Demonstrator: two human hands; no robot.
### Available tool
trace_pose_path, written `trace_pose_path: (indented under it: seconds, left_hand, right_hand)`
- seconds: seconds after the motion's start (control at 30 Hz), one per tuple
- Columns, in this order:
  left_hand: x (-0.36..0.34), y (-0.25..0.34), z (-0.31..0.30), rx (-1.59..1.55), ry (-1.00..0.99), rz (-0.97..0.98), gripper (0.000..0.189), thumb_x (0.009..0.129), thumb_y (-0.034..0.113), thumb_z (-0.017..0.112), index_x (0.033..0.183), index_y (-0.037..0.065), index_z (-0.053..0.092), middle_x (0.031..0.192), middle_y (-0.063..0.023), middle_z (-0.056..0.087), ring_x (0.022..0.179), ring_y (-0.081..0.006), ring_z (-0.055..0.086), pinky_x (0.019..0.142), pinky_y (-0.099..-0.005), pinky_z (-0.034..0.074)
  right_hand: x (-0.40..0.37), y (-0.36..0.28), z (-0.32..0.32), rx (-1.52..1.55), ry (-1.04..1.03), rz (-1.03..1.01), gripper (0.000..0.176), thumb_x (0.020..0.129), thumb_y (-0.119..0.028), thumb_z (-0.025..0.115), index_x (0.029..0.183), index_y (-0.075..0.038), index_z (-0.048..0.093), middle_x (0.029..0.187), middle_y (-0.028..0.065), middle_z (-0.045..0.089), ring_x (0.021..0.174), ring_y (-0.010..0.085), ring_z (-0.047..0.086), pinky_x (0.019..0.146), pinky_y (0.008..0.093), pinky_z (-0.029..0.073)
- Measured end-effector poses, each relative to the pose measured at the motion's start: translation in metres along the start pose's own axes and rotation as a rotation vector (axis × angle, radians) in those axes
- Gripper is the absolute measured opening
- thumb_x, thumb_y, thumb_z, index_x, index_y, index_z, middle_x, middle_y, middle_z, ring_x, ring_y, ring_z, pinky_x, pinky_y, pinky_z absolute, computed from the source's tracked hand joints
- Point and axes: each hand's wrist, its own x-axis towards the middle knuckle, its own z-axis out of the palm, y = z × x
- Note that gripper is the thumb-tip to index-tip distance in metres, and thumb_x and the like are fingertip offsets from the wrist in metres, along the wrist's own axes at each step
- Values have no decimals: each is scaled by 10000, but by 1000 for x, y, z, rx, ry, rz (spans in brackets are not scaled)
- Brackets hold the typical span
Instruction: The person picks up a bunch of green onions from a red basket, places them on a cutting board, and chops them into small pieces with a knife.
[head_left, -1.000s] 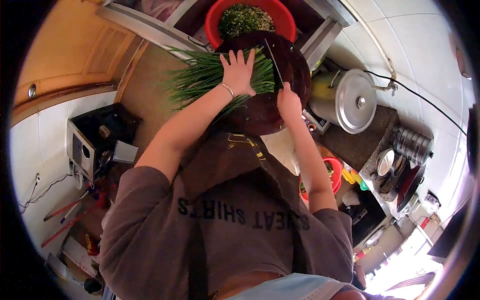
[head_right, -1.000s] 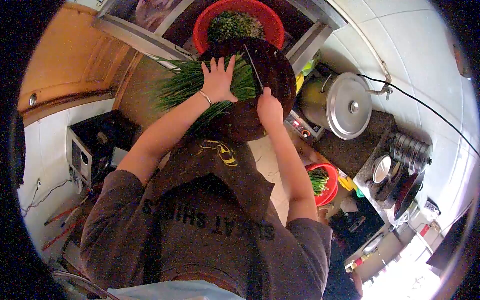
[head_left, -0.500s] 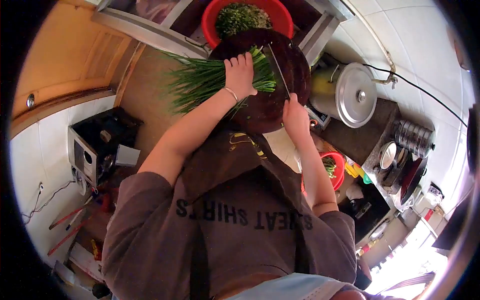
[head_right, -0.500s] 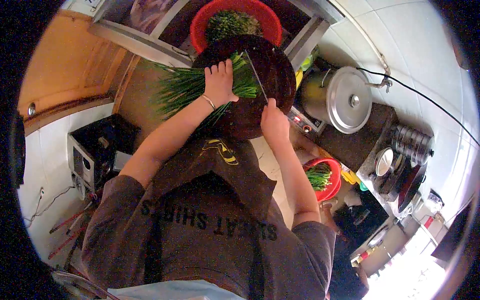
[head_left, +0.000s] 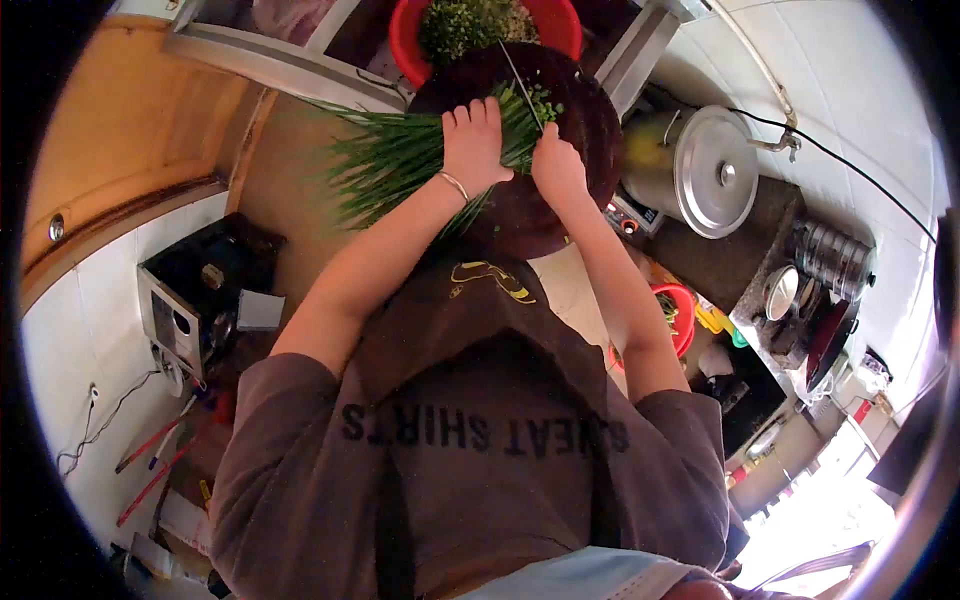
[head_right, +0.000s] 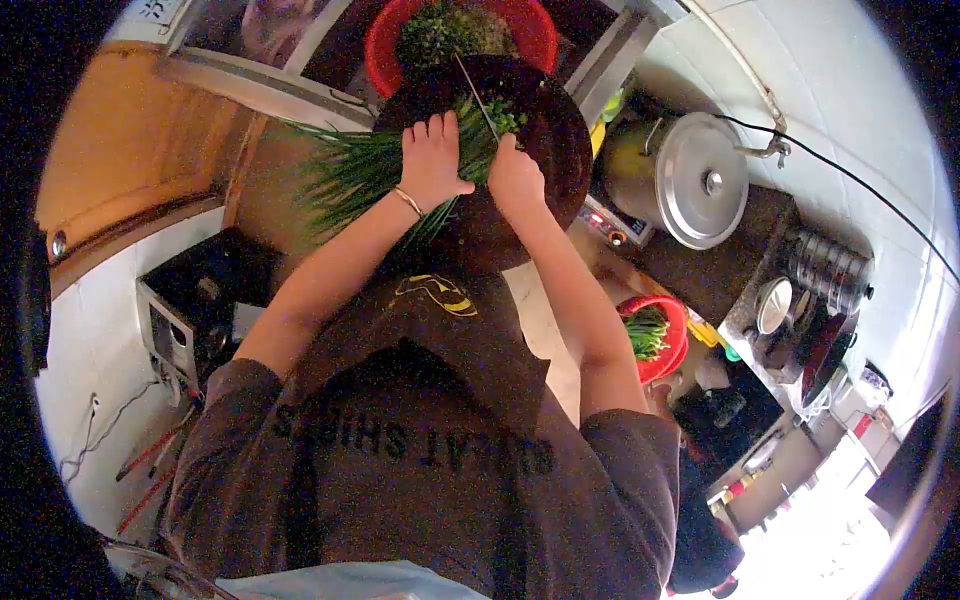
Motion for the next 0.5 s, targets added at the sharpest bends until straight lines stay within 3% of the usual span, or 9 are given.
trace_pose_path:
  seconds: [0.23,0.3,0.43,0.5]
  left_hand:
    - [-3,-2,-5,-22,23,-5,1141,431,469,877,1326,-23,367,1137,-151,502,997,-307,501,903,-460,396]
    - [-7,-1,-4,-43,8,3,1152,452,479,878,1343,-26,352,1151,-161,501,997,-316,510,888,-460,413]
    - [-5,-1,-5,6,7,5,1156,469,489,878,1352,-23,335,1150,-162,500,1014,-322,510,899,-460,413]
    - [-4,0,-4,2,-21,-2,1161,473,492,878,1356,-23,327,1152,-165,500,1021,-325,510,906,-461,412]
  right_hand:
    - [-14,17,-28,161,66,-39,222,935,-185,488,1063,-7,453,740,276,619,726,449,620,629,530,498]
    - [-42,16,-54,258,186,-34,203,941,-172,487,1061,-11,458,731,266,613,713,451,609,606,526,472]
    - [-105,41,-81,291,41,41,195,945,-159,482,1063,-8,445,729,255,610,715,459,599,595,526,448]
    - [-134,64,-77,285,59,-69,176,943,-153,486,1042,-13,449,726,257,603,729,463,593,592,524,435]
